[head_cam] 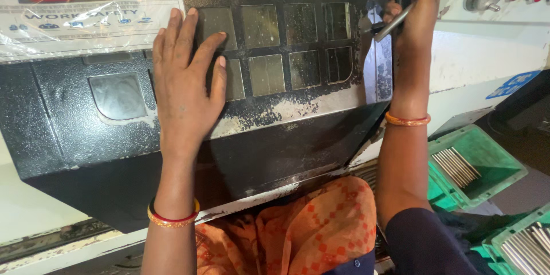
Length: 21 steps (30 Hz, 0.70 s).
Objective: The person operates a metal processing machine by inserting metal rods into a slot, pressing a lever, and retrieving the processed rods. The person repeats this cycle multiple times, placing the finished rods into a green bin.
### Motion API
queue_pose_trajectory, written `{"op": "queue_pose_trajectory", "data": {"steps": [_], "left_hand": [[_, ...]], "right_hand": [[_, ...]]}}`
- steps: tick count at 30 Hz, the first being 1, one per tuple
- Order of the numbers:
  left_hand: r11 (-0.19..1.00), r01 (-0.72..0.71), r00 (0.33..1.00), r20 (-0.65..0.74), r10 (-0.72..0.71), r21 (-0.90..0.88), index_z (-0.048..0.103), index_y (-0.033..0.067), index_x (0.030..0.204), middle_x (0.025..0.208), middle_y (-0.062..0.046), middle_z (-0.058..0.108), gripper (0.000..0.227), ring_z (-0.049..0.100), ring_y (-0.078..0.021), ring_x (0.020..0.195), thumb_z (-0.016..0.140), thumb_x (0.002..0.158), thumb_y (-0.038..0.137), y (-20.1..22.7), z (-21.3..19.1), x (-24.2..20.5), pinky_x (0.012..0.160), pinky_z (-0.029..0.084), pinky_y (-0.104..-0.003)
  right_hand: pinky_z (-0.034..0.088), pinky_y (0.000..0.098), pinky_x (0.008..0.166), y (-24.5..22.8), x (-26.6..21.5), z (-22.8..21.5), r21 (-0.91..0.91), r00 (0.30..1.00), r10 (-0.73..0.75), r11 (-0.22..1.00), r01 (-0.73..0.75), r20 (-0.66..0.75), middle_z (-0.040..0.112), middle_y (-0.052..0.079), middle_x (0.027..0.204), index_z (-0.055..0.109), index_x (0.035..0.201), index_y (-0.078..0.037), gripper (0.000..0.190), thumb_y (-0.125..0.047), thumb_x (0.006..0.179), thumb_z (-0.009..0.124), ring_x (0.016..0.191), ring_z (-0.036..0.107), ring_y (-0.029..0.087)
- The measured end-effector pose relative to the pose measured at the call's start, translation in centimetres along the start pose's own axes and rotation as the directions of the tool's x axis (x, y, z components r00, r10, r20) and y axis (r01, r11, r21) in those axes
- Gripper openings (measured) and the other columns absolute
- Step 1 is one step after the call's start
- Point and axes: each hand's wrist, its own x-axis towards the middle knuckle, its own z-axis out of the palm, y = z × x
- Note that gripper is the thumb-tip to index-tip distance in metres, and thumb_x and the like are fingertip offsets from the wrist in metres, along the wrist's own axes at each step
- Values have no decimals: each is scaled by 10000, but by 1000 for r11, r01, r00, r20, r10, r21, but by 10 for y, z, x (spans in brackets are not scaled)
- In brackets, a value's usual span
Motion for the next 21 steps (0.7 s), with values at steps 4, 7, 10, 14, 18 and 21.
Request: {"op": "queue_pose_trajectory", "data": {"steps": [4, 7, 10, 14, 18, 21], "left_hand": [[1000, -16, 1000, -11, 16, -8, 710, 78, 1339, 1624, -198, 453, 296, 308, -398, 1572, 624, 1063, 147, -1, 0, 1, 1298, 228, -585], [1000, -18, 1000, -16, 18, -13, 711, 75, 1334, 1620, -200, 459, 294, 309, -401, 1567, 627, 1060, 141, -2, 1, 0, 1294, 229, -585], [1000, -22, 1000, -21, 22, -13, 713, 74, 1330, 1615, -202, 465, 291, 312, -401, 1568, 629, 1057, 132, -2, 0, 0, 1296, 228, -583], [1000, -20, 1000, -21, 19, -22, 713, 67, 1327, 1615, -207, 466, 290, 313, -401, 1570, 627, 1057, 125, -1, 0, 0, 1299, 227, -582], [1000, -18, 1000, -25, 17, -24, 716, 65, 1321, 1609, -209, 468, 292, 316, -404, 1563, 625, 1050, 124, 0, -1, 1, 1292, 231, -582], [999, -26, 999, -38, 25, -31, 712, 62, 1322, 1609, -212, 467, 288, 317, -408, 1561, 623, 1055, 126, 0, -1, 0, 1291, 236, -579]], "right_hand": [[321, 228, 553, -12, -4, 11, 5, 999, 29, 1000, -29, 36, 560, 31, 864, 623, 999, -85, 468, -533, 1113, 552, 638, 432, 71], [327, 236, 574, -16, -7, 16, 19, 999, 49, 999, -49, 0, 559, 31, 875, 626, 996, -87, 421, -482, 1130, 567, 655, 442, 75], [312, 236, 569, -17, -7, 19, 26, 998, 66, 998, -66, -12, 565, 30, 875, 620, 983, -97, 377, -443, 1126, 585, 644, 427, 70], [304, 235, 564, -16, -6, 17, 35, 998, 68, 997, -68, -8, 572, 29, 874, 618, 972, -98, 368, -438, 1113, 598, 633, 418, 67], [316, 236, 562, -11, -5, 13, -10, 999, 38, 999, -38, 1, 555, 18, 857, 626, 972, -94, 424, -487, 1122, 569, 641, 435, 67], [337, 240, 564, -7, -3, 11, 14, 999, 37, 999, -37, 0, 562, 28, 863, 627, 990, -85, 455, -513, 1130, 565, 654, 456, 75]]}}
